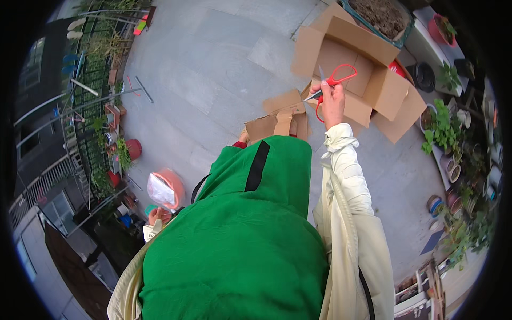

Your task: Cutting and disassembling various cardboard boxes using a pair of scissors.

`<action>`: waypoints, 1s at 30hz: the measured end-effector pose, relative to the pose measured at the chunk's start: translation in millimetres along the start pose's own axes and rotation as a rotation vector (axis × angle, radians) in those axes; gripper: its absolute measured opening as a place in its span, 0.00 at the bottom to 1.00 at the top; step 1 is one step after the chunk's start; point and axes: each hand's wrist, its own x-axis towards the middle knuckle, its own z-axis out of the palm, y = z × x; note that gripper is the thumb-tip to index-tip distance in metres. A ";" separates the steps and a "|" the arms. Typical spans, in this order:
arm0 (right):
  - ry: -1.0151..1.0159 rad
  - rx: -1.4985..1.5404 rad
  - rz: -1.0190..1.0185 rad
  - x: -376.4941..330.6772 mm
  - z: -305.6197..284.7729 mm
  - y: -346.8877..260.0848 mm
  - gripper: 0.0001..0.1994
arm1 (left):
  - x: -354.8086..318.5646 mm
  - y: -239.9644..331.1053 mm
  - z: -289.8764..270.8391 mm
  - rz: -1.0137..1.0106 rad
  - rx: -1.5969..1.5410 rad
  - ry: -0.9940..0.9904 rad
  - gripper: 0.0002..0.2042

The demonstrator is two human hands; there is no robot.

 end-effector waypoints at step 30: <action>0.139 -0.230 0.115 -144.4 123.7 25.8 0.08 | 195.0 74.6 104.4 0.257 -0.199 -0.594 0.10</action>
